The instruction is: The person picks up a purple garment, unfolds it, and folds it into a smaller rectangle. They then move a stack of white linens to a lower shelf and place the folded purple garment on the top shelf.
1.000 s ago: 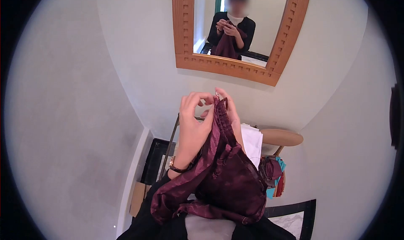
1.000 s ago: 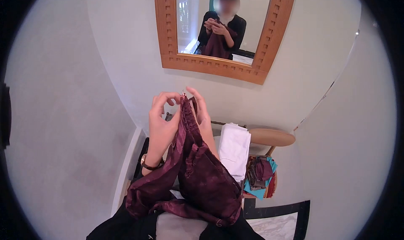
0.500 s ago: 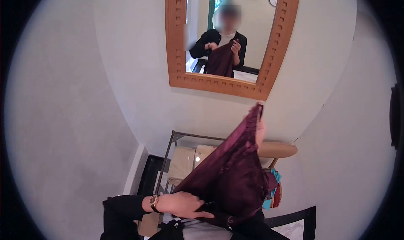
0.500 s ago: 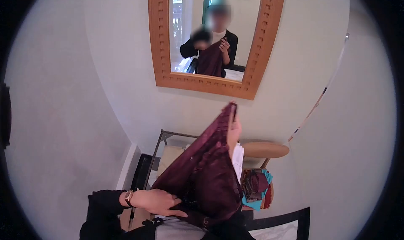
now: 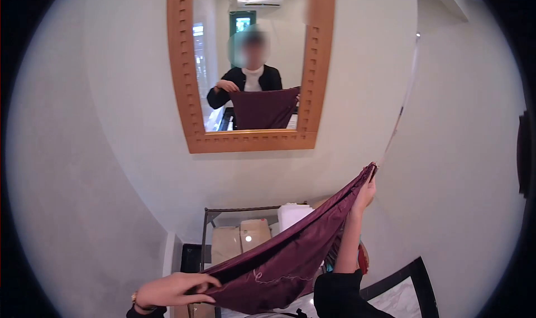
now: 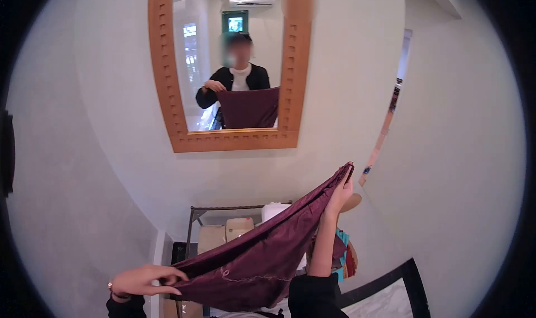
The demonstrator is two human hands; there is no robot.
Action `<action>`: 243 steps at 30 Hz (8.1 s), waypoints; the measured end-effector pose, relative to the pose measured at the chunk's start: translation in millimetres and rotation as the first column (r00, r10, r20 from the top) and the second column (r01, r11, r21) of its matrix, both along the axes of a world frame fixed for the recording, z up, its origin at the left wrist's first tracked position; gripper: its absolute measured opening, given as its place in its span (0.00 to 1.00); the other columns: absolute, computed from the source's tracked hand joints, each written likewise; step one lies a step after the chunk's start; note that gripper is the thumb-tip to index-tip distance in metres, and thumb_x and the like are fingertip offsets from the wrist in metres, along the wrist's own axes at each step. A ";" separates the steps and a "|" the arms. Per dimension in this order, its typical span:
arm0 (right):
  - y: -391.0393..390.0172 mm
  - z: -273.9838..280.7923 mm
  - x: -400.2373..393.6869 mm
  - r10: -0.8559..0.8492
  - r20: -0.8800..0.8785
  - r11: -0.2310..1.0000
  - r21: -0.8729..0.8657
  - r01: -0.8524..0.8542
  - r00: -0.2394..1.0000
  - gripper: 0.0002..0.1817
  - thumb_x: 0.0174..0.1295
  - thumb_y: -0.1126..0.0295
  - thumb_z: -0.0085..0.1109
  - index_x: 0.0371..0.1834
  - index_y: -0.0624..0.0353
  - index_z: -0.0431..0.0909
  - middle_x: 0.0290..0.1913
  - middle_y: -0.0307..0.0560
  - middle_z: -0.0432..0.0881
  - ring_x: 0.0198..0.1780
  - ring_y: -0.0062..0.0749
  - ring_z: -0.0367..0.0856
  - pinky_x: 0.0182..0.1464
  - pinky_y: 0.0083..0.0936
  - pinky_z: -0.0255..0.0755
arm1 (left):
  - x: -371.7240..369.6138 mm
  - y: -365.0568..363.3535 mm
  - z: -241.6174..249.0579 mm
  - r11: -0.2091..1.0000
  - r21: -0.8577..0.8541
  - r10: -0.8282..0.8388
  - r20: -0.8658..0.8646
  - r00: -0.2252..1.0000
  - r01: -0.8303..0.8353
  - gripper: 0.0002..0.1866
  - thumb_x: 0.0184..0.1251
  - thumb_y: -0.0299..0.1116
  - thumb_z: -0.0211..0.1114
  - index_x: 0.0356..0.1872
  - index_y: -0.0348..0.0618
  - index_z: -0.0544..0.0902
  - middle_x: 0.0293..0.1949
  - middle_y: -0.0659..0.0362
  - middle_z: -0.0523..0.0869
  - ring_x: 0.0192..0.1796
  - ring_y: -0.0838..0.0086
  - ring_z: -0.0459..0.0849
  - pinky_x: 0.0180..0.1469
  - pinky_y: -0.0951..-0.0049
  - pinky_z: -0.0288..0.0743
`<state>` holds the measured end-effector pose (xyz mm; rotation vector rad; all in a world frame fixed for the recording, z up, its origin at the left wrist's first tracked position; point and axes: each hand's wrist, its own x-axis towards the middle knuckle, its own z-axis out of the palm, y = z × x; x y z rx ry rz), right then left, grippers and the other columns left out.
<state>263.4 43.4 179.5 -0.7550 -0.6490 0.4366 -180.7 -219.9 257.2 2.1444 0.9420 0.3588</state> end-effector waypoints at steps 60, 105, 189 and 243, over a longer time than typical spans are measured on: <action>-98.8 244.1 -2.7 -0.008 0.760 0.965 0.176 -0.195 0.649 0.22 0.71 0.61 0.58 0.62 0.63 0.77 0.54 0.42 0.84 0.57 0.20 0.77 0.64 0.19 0.65 | -265.4 -61.6 207.1 -0.198 0.949 0.737 0.309 0.601 -0.245 0.16 0.74 0.36 0.59 0.59 0.48 0.80 0.52 0.64 0.84 0.44 0.77 0.83 0.49 0.72 0.79; -360.0 43.7 63.2 -0.131 0.347 0.979 -0.100 0.175 0.929 0.18 0.77 0.62 0.47 0.58 0.64 0.77 0.31 0.34 0.73 0.25 0.12 0.67 0.23 0.13 0.57 | 38.6 -207.4 -24.3 0.068 -0.158 0.230 0.963 -0.139 -0.985 0.08 0.77 0.30 0.54 0.46 0.37 0.78 0.36 0.66 0.78 0.36 0.84 0.74 0.40 0.78 0.68; -280.1 138.4 -67.5 0.603 0.463 0.726 0.019 -0.688 0.649 0.16 0.69 0.71 0.59 0.57 0.68 0.77 0.51 0.44 0.85 0.51 0.19 0.80 0.56 0.17 0.71 | 28.3 -167.6 143.2 0.667 0.573 0.474 0.169 0.864 -0.477 0.13 0.67 0.32 0.68 0.48 0.35 0.83 0.35 0.63 0.85 0.35 0.81 0.81 0.37 0.78 0.75; -242.3 226.2 -57.1 0.796 0.500 0.478 -0.174 -0.861 0.341 0.24 0.71 0.60 0.58 0.65 0.64 0.72 0.51 0.47 0.83 0.48 0.26 0.82 0.50 0.25 0.78 | 15.1 -154.9 225.9 0.549 0.718 0.581 0.040 0.813 -0.428 0.12 0.67 0.37 0.69 0.39 0.39 0.80 0.35 0.66 0.81 0.34 0.83 0.82 0.35 0.80 0.71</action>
